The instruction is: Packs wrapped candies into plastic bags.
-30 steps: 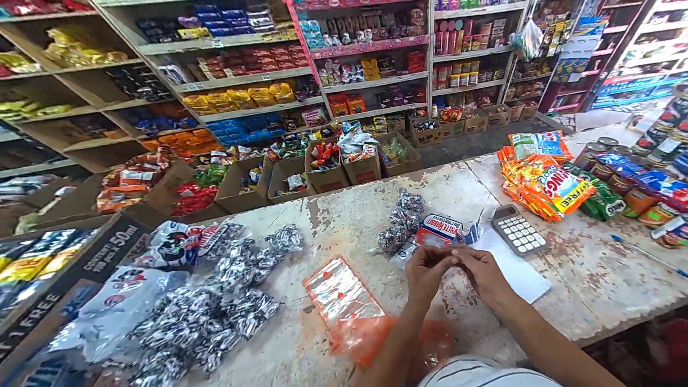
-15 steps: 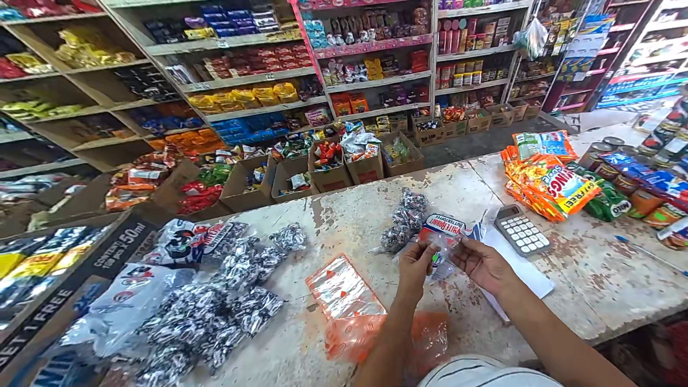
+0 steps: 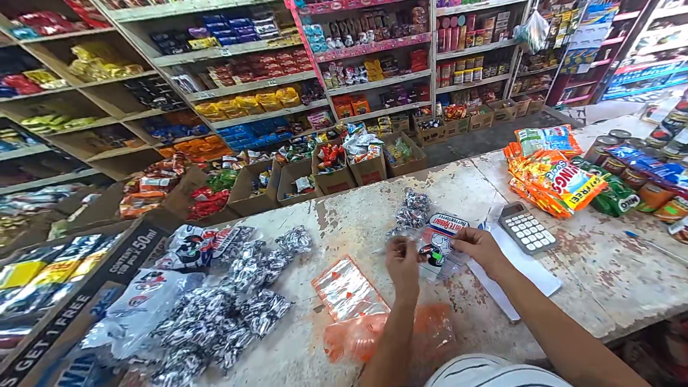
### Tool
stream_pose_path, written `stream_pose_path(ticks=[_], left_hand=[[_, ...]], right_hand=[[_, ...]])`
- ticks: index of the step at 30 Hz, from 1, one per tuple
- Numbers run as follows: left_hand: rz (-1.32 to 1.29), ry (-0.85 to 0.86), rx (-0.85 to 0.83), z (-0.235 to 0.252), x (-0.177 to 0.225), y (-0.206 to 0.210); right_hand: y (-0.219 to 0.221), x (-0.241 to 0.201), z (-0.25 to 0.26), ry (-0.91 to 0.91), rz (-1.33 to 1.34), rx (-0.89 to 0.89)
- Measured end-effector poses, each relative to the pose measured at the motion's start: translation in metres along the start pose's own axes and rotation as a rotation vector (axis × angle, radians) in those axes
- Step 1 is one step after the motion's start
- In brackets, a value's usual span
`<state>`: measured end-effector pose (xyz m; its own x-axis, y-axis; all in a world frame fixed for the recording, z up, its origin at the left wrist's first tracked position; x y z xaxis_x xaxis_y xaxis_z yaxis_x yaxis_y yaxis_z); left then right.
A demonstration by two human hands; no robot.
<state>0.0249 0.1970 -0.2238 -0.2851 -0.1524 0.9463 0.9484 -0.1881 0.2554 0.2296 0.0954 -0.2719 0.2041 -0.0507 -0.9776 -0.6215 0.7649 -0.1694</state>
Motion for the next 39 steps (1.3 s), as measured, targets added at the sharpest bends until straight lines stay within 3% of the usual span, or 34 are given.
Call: stream_pose_path(ticks=[1, 3, 5, 7, 10, 13, 15, 18, 20, 23, 26, 28, 32, 34, 37, 39], left_hand=[[-0.033, -0.005, 0.093, 0.007, 0.004, -0.008], [-0.023, 0.077, 0.111, 0.016, 0.006, -0.013], [0.157, 0.232, -0.075, 0.012, 0.001, -0.001], [0.491, 0.437, -0.241, -0.001, -0.009, 0.012], [0.778, 0.65, -0.172, -0.01, -0.01, 0.016], [0.725, 0.677, -0.066, 0.0, 0.012, 0.003], [0.658, 0.682, -0.049, 0.007, 0.025, -0.004], [0.63, 0.684, -0.004, 0.015, 0.042, -0.015], [0.609, 0.674, 0.004, 0.021, 0.049, -0.021], [0.415, 0.539, -0.125, 0.017, 0.046, -0.009], [0.132, 0.205, -0.337, -0.001, 0.032, 0.019], [0.161, 0.078, -0.361, -0.006, 0.023, 0.024], [0.397, 0.089, -0.335, 0.002, 0.01, 0.012], [0.513, 0.02, -0.5, -0.004, 0.004, 0.013], [0.497, -0.33, -0.877, -0.031, -0.007, 0.015], [0.469, -0.488, -0.926, -0.04, -0.013, 0.013]], right_hand=[[-0.004, 0.021, 0.007, -0.113, -0.259, 0.027], [-0.002, 0.05, 0.011, -0.209, -0.55, -0.032], [0.014, 0.056, 0.008, -0.311, -0.589, -0.121], [0.031, 0.034, 0.003, -0.413, -0.497, -0.154], [0.048, 0.001, 0.009, -0.519, -0.444, -0.164], [0.053, 0.007, 0.03, -0.592, -0.551, -0.131], [0.054, 0.02, 0.039, -0.52, -0.723, -0.177], [0.056, 0.031, 0.027, -0.396, -0.907, -0.263], [0.066, 0.041, 0.01, -0.457, -0.949, -0.274], [0.08, 0.043, -0.008, -0.527, -0.936, -0.276], [0.073, 0.033, -0.01, -0.602, -0.832, -0.163], [0.056, 0.029, -0.008, -0.582, -0.804, -0.049], [0.028, 0.037, -0.009, -0.379, -0.826, -0.022], [0.029, 0.037, -0.014, -0.34, -0.788, -0.04], [0.042, 0.041, -0.013, -0.367, -0.771, -0.085], [0.044, 0.049, -0.005, -0.354, -0.799, -0.093]])
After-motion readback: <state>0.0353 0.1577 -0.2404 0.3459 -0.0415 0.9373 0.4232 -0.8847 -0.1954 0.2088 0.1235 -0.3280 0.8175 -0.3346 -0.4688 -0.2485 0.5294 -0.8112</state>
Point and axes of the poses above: each hand's wrist, its own z-axis towards the middle knuckle, its own y-axis out of the palm, x = y × z, the point moved 7 cm from there along z, towards the middle knuckle, and after that the axes turned 15 degrees about x, right-handed, at the moved point
